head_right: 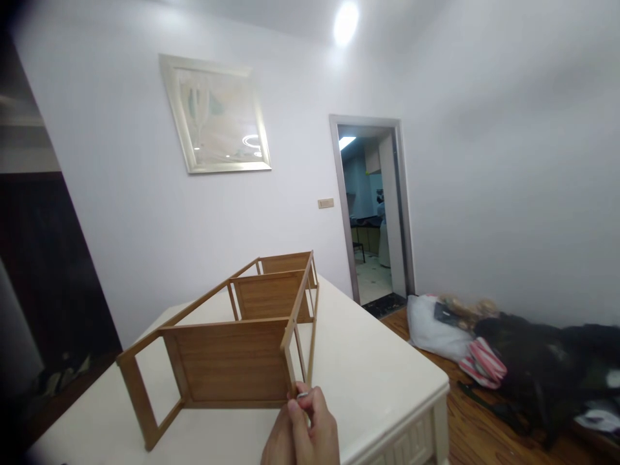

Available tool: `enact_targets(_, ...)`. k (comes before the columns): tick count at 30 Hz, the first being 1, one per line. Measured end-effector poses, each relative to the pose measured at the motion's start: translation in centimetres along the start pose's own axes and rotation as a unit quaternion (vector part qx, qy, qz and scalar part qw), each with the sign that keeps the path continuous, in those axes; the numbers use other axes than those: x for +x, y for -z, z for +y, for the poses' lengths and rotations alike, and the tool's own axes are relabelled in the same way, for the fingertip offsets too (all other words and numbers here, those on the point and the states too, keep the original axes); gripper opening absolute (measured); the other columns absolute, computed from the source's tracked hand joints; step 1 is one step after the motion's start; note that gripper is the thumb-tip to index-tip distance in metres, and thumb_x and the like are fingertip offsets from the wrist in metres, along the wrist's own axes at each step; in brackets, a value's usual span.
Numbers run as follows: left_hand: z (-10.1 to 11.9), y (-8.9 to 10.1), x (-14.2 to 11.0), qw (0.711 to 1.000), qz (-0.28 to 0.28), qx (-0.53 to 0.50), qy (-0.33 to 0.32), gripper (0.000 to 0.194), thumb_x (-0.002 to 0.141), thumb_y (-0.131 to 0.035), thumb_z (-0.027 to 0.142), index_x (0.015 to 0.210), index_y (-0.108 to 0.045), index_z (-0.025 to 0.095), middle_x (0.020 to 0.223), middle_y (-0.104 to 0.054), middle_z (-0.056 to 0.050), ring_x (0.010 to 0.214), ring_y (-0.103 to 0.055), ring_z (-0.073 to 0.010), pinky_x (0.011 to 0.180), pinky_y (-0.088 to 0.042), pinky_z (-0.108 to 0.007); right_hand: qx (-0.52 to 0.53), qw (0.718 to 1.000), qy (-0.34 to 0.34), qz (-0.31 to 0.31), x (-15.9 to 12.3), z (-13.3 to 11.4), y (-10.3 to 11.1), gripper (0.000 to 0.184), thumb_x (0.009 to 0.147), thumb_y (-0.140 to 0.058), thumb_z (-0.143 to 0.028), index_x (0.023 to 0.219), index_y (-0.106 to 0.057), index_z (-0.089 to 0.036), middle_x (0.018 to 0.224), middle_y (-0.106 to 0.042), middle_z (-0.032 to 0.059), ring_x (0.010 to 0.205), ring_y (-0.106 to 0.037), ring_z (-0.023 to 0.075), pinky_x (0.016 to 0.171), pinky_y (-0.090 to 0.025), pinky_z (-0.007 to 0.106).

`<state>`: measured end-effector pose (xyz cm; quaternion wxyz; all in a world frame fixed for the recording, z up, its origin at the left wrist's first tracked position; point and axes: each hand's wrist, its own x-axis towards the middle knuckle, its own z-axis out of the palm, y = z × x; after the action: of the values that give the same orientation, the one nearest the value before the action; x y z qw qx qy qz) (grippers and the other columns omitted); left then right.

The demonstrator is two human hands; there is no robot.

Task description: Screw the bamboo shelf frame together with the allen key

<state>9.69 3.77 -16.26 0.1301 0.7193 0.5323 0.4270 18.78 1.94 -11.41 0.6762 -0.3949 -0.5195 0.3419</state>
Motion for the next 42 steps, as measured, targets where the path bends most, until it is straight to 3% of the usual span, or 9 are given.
enact_targets(10,-1.4,2.8,0.3,0.99,-0.082,-0.105,0.044,0.041,0.086,-0.058,0.042,0.121,-0.067,0.023,0.111,-0.075,-0.015,0.112,-0.066,-0.0322,0.091,-0.053,-0.036,-0.024,0.996,-0.012,-0.082,-0.8,-1.5,-1.0,0.037,0.088,-0.057,-0.059,0.079,-0.057,-0.023,0.115,-0.071,0.016,0.11,-0.066,0.0289,0.086,-0.055,0.038)
enact_targets(13,-2.2,4.1,0.2,0.985,-0.112,-0.12,0.048,0.04,0.085,-0.056,0.046,0.114,-0.069,0.022,0.101,-0.076,-0.014,0.098,-0.071,-0.0312,0.085,-0.054,-0.035,0.002,0.997,-0.016,-0.072,0.5,-1.6,-0.6,0.036,0.089,-0.057,-0.057,0.081,-0.055,-0.023,0.107,-0.072,0.0153,0.102,-0.069,0.0286,0.078,-0.057,0.037)
enact_targets(17,-3.3,5.4,0.3,0.979,-0.148,-0.126,0.062,0.028,0.079,-0.061,0.044,0.095,-0.071,0.022,0.095,-0.075,-0.014,0.094,-0.071,-0.0311,0.086,-0.053,-0.035,-0.089,0.994,0.044,-0.046,3.7,-0.7,0.7,0.025,0.095,-0.052,-0.046,0.083,-0.053,-0.023,0.103,-0.072,0.0125,0.109,-0.067,0.027,0.089,-0.054,0.039)
enact_targets(21,-4.8,6.3,0.5,0.975,-0.144,-0.147,0.079,0.018,0.073,-0.065,0.042,0.079,-0.069,0.025,0.091,-0.076,-0.011,0.109,-0.066,-0.0344,0.094,-0.051,-0.037,-0.269,0.946,0.14,-0.11,6.3,1.2,1.9,0.015,0.098,-0.042,-0.028,0.092,-0.054,-0.024,0.1,-0.071,0.0094,0.101,-0.068,0.0244,0.088,-0.055,0.039)
enact_targets(24,-6.1,7.6,0.6,0.968,-0.132,-0.183,0.114,0.017,0.069,-0.067,0.039,0.074,-0.067,0.023,0.101,-0.076,-0.012,0.123,-0.058,-0.0365,0.102,-0.046,-0.041,-0.347,0.908,0.182,-0.149,6.9,2.7,2.5,0.02,0.095,-0.04,-0.018,0.104,-0.058,-0.022,0.1,-0.07,0.01,0.093,-0.068,0.0238,0.085,-0.056,0.04)
enact_targets(27,-6.8,10.0,0.7,0.954,-0.137,-0.229,0.139,0.013,0.066,-0.068,0.033,0.068,-0.064,0.021,0.12,-0.071,-0.016,0.134,-0.049,-0.0383,0.111,-0.036,-0.047,-0.364,0.894,0.194,-0.173,6.9,4.0,2.6,0.025,0.091,-0.043,-0.013,0.108,-0.061,-0.02,0.114,-0.069,0.014,0.109,-0.065,0.0277,0.1,-0.05,0.049)
enact_targets(30,-6.9,13.3,0.9,0.941,-0.163,-0.256,0.15,0.007,0.065,-0.066,0.026,0.062,-0.061,0.023,0.121,-0.071,-0.013,0.136,-0.047,-0.0361,0.116,-0.028,-0.049,-0.378,0.882,0.203,-0.194,6.8,4.9,2.2,0.031,0.092,-0.044,-0.013,0.117,-0.06,-0.019,0.125,-0.066,0.0169,0.122,-0.06,0.0304,0.109,-0.041,0.055)
enact_targets(34,-7.3,17.0,1.6,0.925,-0.199,-0.287,0.152,0.007,0.065,-0.065,0.02,0.061,-0.059,0.023,0.123,-0.07,-0.009,0.136,-0.048,-0.0332,0.112,-0.034,-0.046,-0.395,0.867,0.207,-0.222,6.4,5.4,1.2,0.031,0.094,-0.041,-0.013,0.118,-0.06,-0.019,0.123,-0.067,0.0159,0.126,-0.057,0.0297,0.11,-0.041,0.053)
enact_targets(42,-10.5,19.2,3.9,0.911,-0.199,-0.311,0.185,0.005,0.056,-0.064,0.018,0.058,-0.059,0.021,0.122,-0.071,-0.01,0.121,-0.06,-0.0349,0.104,-0.044,-0.046,-0.424,0.848,0.193,-0.254,5.5,5.4,-0.7,0.03,0.091,-0.039,-0.006,0.109,-0.059,-0.02,0.109,-0.068,0.0119,0.103,-0.065,0.0256,0.092,-0.052,0.041)
